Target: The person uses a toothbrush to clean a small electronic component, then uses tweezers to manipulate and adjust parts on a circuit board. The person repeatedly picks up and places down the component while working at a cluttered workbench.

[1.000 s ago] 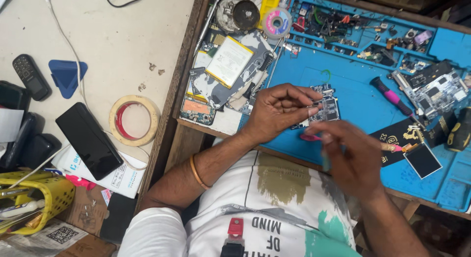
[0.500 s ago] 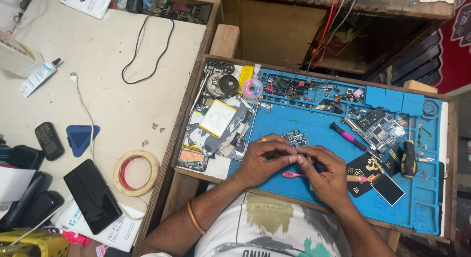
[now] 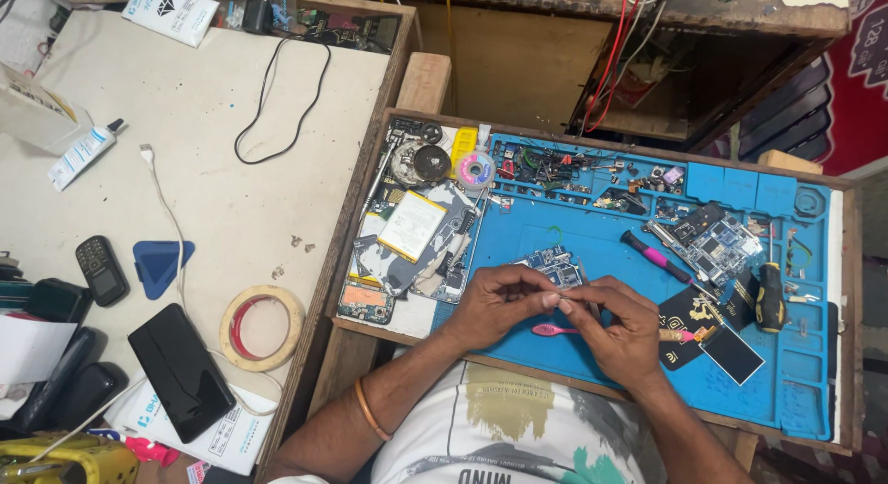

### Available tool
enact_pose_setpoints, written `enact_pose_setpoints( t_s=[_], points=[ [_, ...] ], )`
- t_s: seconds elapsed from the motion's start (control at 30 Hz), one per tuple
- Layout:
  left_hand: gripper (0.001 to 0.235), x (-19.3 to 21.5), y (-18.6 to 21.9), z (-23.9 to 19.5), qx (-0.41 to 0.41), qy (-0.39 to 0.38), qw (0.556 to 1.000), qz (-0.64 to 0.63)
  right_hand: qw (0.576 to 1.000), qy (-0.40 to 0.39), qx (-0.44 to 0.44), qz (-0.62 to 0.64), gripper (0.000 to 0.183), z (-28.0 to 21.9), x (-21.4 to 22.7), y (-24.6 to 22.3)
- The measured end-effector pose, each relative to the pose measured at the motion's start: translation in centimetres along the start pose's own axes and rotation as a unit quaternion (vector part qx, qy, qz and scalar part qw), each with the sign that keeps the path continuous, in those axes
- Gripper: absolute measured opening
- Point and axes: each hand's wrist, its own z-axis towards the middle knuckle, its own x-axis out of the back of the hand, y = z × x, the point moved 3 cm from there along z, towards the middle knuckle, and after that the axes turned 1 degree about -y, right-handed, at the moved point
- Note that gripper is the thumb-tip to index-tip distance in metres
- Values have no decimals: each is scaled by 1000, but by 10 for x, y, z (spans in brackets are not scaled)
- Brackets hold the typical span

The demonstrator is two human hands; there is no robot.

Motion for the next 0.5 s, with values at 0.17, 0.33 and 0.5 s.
enact_pose_setpoints(
  t_s=[0.17, 0.33, 0.5],
  points=[
    [12, -1, -8, -3, -6, -52, 995, -84, 999, -13, 32, 18, 17, 1, -1, -2],
    [13, -4, -3, -1, -24, -57, 993, -98, 999, -20, 13, 26, 19, 1, 1, 0],
    [19, -3, 4, 0, -13, -20, 999, -25, 993, -31, -53, 100, 21, -3, -1, 11]
  ],
)
